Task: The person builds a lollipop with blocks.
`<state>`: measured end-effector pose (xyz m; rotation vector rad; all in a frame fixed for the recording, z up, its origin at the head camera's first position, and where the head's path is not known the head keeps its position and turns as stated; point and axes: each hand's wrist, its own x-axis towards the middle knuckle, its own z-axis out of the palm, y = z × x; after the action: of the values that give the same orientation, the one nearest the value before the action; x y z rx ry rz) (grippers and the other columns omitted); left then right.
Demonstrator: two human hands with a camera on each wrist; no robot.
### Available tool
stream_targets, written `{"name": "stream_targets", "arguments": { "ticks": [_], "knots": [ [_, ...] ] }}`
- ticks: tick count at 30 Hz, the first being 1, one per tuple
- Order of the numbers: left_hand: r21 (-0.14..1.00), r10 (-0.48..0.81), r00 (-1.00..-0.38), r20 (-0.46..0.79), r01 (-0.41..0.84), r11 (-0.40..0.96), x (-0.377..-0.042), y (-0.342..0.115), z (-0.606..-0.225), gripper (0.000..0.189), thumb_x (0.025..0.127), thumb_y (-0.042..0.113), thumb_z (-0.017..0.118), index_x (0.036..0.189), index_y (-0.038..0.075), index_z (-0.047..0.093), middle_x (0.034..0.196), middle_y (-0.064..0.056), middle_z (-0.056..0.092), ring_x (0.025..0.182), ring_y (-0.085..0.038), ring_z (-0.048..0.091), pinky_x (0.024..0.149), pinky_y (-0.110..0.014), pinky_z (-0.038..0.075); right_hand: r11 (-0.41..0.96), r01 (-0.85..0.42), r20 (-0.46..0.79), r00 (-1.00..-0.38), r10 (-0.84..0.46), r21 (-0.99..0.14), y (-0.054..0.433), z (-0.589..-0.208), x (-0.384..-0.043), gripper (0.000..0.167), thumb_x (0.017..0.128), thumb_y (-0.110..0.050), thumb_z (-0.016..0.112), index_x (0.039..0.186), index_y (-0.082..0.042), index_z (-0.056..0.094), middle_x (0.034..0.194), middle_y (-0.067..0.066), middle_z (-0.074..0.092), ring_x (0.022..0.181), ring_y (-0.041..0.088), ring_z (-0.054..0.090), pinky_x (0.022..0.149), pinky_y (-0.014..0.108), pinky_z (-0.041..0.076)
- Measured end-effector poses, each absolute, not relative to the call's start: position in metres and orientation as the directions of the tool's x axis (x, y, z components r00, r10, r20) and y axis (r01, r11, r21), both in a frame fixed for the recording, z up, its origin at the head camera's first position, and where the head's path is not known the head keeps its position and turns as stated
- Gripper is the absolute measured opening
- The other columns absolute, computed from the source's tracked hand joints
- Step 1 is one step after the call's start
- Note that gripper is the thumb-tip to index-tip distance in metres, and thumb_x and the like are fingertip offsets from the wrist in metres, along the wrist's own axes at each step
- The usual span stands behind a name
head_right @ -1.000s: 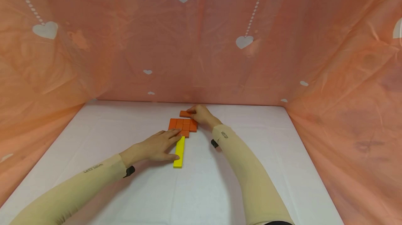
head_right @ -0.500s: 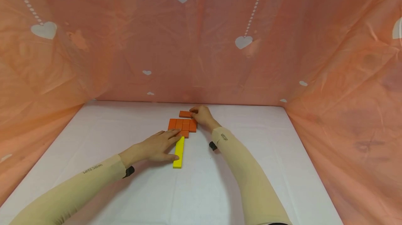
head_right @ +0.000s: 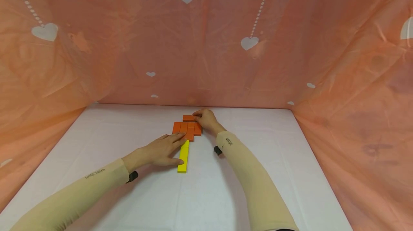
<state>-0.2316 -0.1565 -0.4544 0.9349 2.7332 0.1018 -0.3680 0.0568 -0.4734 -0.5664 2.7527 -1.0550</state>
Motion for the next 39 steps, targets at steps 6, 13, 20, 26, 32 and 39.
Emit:
{"name": "stream_targets", "arguments": {
  "ticks": [6, 13, 20, 26, 32, 39],
  "knots": [
    [0.155, 0.615, -0.761, -0.210, 0.595, 0.789, -0.2316, -0.1562, -0.4536, 0.090, 0.097, 0.064, 0.059, 0.162, 0.007, 0.036, 0.172, -0.015, 0.022, 0.156, -0.035, 0.027, 0.123, -0.056, 0.030, 0.672, -0.306, -0.003, -0.909, -0.416, -0.675, 0.0568, -0.4737, -0.3673, 0.030, 0.105, -0.013, 0.059, 0.130, -0.002, 0.072, 0.135, 0.017, 0.067, 0.129, 0.033, 0.060, 0.110, 0.046, 0.048],
    [0.155, 0.618, -0.759, -0.204, 0.599, 0.786, -0.2308, -0.1566, -0.4535, 0.090, 0.097, 0.065, 0.059, 0.162, 0.007, 0.036, 0.171, -0.016, 0.023, 0.155, -0.036, 0.028, 0.123, -0.056, 0.030, 0.680, -0.328, 0.003, -0.902, -0.432, -0.656, 0.0566, -0.4759, -0.3673, 0.030, 0.106, -0.013, 0.060, 0.131, -0.003, 0.072, 0.134, 0.017, 0.067, 0.127, 0.032, 0.060, 0.110, 0.045, 0.049],
    [0.153, 0.617, -0.761, -0.202, 0.598, 0.787, -0.2308, -0.1573, -0.4544, 0.090, 0.097, 0.065, 0.059, 0.162, 0.007, 0.036, 0.171, -0.015, 0.024, 0.156, -0.035, 0.028, 0.123, -0.056, 0.030, 0.670, -0.363, 0.028, -0.890, -0.455, -0.647, 0.0567, -0.4741, -0.3651, 0.030, 0.105, -0.012, 0.060, 0.130, -0.001, 0.072, 0.133, 0.017, 0.068, 0.126, 0.032, 0.061, 0.109, 0.045, 0.050],
    [0.125, 0.609, -0.765, -0.210, 0.596, 0.793, -0.2322, -0.1570, -0.4564, 0.091, 0.096, 0.067, 0.057, 0.163, 0.008, 0.035, 0.172, -0.013, 0.023, 0.156, -0.032, 0.027, 0.123, -0.053, 0.030, 0.670, -0.377, 0.041, -0.887, -0.460, -0.639, 0.0573, -0.4755, -0.3656, 0.029, 0.105, -0.013, 0.061, 0.130, -0.002, 0.072, 0.132, 0.017, 0.068, 0.126, 0.032, 0.061, 0.109, 0.045, 0.049],
    [0.138, 0.619, -0.759, -0.203, 0.604, 0.785, -0.2328, -0.1570, -0.4568, 0.090, 0.097, 0.066, 0.058, 0.162, 0.007, 0.036, 0.171, -0.014, 0.024, 0.156, -0.034, 0.028, 0.123, -0.055, 0.031, 0.667, -0.366, 0.034, -0.890, -0.455, -0.649, 0.0585, -0.4759, -0.3645, 0.029, 0.105, -0.013, 0.061, 0.130, -0.003, 0.072, 0.132, 0.017, 0.067, 0.126, 0.032, 0.061, 0.110, 0.045, 0.049],
    [0.147, 0.618, -0.759, -0.206, 0.600, 0.786, -0.2328, -0.1577, -0.4552, 0.089, 0.097, 0.065, 0.058, 0.162, 0.007, 0.037, 0.171, -0.015, 0.024, 0.156, -0.034, 0.028, 0.123, -0.055, 0.030, 0.671, -0.358, 0.028, -0.893, -0.449, -0.649, 0.0582, -0.4763, -0.3645, 0.029, 0.105, -0.014, 0.061, 0.130, -0.003, 0.072, 0.133, 0.017, 0.067, 0.127, 0.032, 0.060, 0.111, 0.045, 0.047]
  ]
}}
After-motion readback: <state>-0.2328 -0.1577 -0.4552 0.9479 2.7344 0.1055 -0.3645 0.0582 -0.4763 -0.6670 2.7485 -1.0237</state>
